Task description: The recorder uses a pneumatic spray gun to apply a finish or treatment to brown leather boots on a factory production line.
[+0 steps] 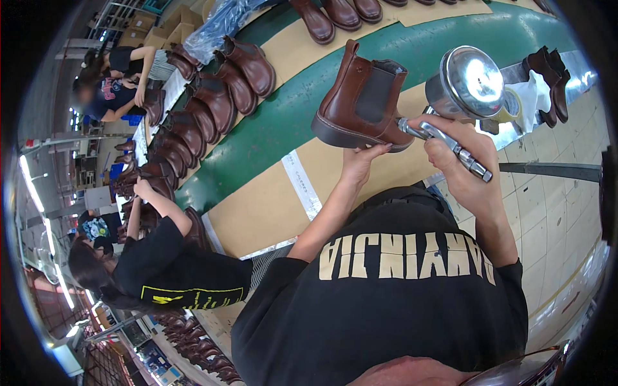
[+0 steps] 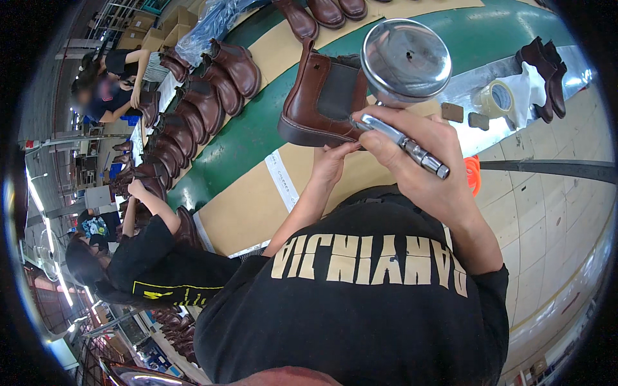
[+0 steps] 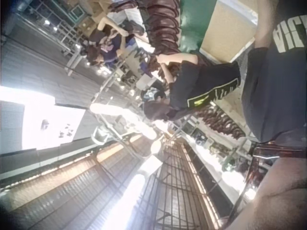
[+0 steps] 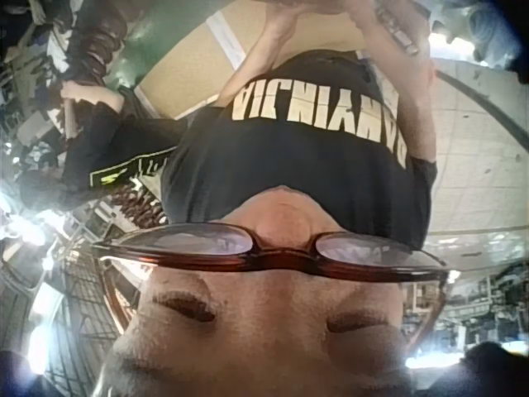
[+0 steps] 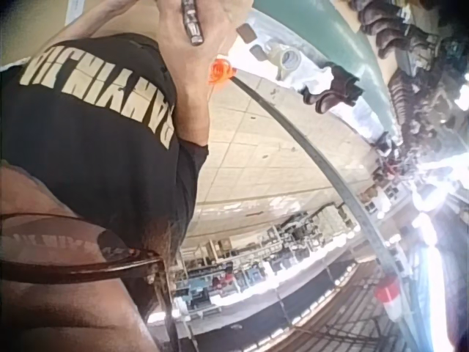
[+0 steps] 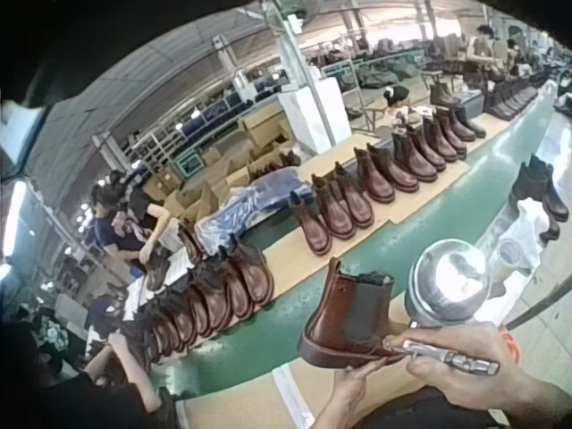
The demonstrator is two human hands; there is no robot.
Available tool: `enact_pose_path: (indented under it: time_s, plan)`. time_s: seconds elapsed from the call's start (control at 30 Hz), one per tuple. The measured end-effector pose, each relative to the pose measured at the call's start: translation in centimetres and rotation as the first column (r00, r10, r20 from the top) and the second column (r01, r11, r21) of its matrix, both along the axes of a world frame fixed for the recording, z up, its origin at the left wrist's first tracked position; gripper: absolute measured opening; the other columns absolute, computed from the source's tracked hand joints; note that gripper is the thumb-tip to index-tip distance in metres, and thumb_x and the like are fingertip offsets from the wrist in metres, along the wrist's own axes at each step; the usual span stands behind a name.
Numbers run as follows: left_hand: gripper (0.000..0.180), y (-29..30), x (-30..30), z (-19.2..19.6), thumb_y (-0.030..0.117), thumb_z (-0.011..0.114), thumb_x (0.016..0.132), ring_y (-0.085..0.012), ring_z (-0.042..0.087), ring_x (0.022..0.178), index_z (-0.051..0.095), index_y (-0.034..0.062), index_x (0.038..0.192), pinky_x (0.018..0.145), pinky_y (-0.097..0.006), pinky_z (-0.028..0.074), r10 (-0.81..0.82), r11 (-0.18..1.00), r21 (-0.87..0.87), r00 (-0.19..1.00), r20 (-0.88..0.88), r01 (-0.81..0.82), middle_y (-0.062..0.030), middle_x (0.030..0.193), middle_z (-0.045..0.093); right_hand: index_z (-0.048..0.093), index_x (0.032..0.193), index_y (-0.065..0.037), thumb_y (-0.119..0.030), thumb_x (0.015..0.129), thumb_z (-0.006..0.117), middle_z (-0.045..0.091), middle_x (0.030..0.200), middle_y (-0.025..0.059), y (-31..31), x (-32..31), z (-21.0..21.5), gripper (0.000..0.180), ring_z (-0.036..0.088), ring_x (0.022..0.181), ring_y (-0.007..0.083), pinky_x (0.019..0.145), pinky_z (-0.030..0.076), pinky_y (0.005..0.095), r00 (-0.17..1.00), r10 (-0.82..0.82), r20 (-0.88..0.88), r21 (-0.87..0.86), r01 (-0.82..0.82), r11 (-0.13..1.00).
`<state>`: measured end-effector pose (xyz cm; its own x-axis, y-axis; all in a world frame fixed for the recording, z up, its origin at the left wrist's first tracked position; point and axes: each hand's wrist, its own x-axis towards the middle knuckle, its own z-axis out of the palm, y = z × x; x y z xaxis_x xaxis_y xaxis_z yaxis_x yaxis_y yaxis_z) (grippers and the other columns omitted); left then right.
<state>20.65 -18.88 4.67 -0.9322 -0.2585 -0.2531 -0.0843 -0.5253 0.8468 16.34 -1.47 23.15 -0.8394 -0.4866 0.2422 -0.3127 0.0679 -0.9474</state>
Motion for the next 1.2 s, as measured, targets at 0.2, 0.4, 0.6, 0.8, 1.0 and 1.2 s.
enact_pose_path:
  time_s: [0.2, 0.4, 0.6, 0.8, 1.0, 1.2]
  plan:
    - [0.053, -0.3, 0.0, 0.2, -0.012, 0.065, 0.068, -0.0205, 0.059, 0.098, 0.049, 0.0012, 0.116, 0.082, -0.034, 0.050, -0.001, 1.000, -0.008, 1.000, -0.002, 0.001, -0.0094, 0.106, 0.060, 0.065, 0.101, -0.001, -0.015, 0.082, 0.066, 0.068, 0.082, 0.0087, 0.0, 0.7, -0.3, 0.024, 0.061, 0.062, 0.0144, 0.059, 0.044, 0.0246, 0.999, 0.023, -0.024, 0.117, -0.020, 0.993]
    - [0.051, -0.6, -0.1, 1.2, -0.013, 0.065, 0.069, -0.0217, 0.062, 0.091, 0.047, -0.0014, 0.115, 0.078, -0.034, 0.052, 0.033, 0.999, 0.035, 0.999, -0.032, -0.031, -0.0125, 0.103, 0.061, 0.066, 0.101, -0.003, -0.018, 0.082, 0.067, 0.068, 0.079, 0.0083, 0.3, 1.0, -1.1, 0.024, 0.060, 0.063, 0.0148, 0.063, 0.041, 0.0255, 0.999, 0.009, -0.052, 0.175, 0.001, 0.985]
    - [0.056, -1.2, 0.1, 1.2, -0.013, 0.066, 0.067, -0.0202, 0.061, 0.095, 0.045, -0.0011, 0.117, 0.082, -0.033, 0.051, 0.020, 0.988, 0.153, 0.999, 0.048, -0.027, -0.0102, 0.106, 0.059, 0.066, 0.101, -0.002, -0.015, 0.082, 0.067, 0.066, 0.075, 0.0073, 1.0, 0.8, -1.9, 0.023, 0.059, 0.060, 0.0110, 0.059, 0.042, 0.0249, 0.999, -0.018, 0.044, 0.175, 0.010, 0.985]
    - [0.055, -1.4, 0.5, 0.8, -0.013, 0.065, 0.067, -0.0210, 0.061, 0.094, 0.045, -0.0018, 0.117, 0.081, -0.033, 0.052, -0.012, 0.985, 0.172, 1.000, 0.027, 0.008, -0.0108, 0.105, 0.059, 0.065, 0.102, 0.001, -0.009, 0.084, 0.063, 0.061, 0.066, 0.0046, 1.3, 0.5, -2.3, 0.021, 0.051, 0.055, 0.0037, 0.049, 0.037, 0.0197, 0.993, -0.061, 0.100, 0.048, 0.057, 0.997]
    - [0.051, -1.7, 0.7, 0.5, -0.011, 0.065, 0.068, -0.0206, 0.062, 0.091, 0.048, -0.0022, 0.115, 0.078, -0.032, 0.052, -0.046, 0.986, 0.162, 0.998, 0.032, 0.041, -0.0112, 0.102, 0.061, 0.064, 0.102, 0.002, -0.008, 0.085, 0.062, 0.060, 0.068, 0.0033, 1.4, -0.3, -1.5, 0.021, 0.050, 0.057, 0.0034, 0.050, 0.038, 0.0190, 0.993, -0.074, 0.093, 0.024, 0.072, 0.997]
    - [0.050, -1.7, 0.9, 0.5, -0.011, 0.066, 0.067, -0.0203, 0.063, 0.090, 0.049, -0.0024, 0.114, 0.078, -0.032, 0.052, -0.050, 0.986, 0.159, 0.998, 0.046, 0.042, -0.0108, 0.103, 0.061, 0.064, 0.104, 0.003, -0.011, 0.086, 0.062, 0.063, 0.072, 0.0037, 1.5, -1.1, -1.0, 0.023, 0.051, 0.061, 0.0039, 0.054, 0.040, 0.0191, 0.993, -0.117, 0.026, 0.032, 0.116, 0.993]
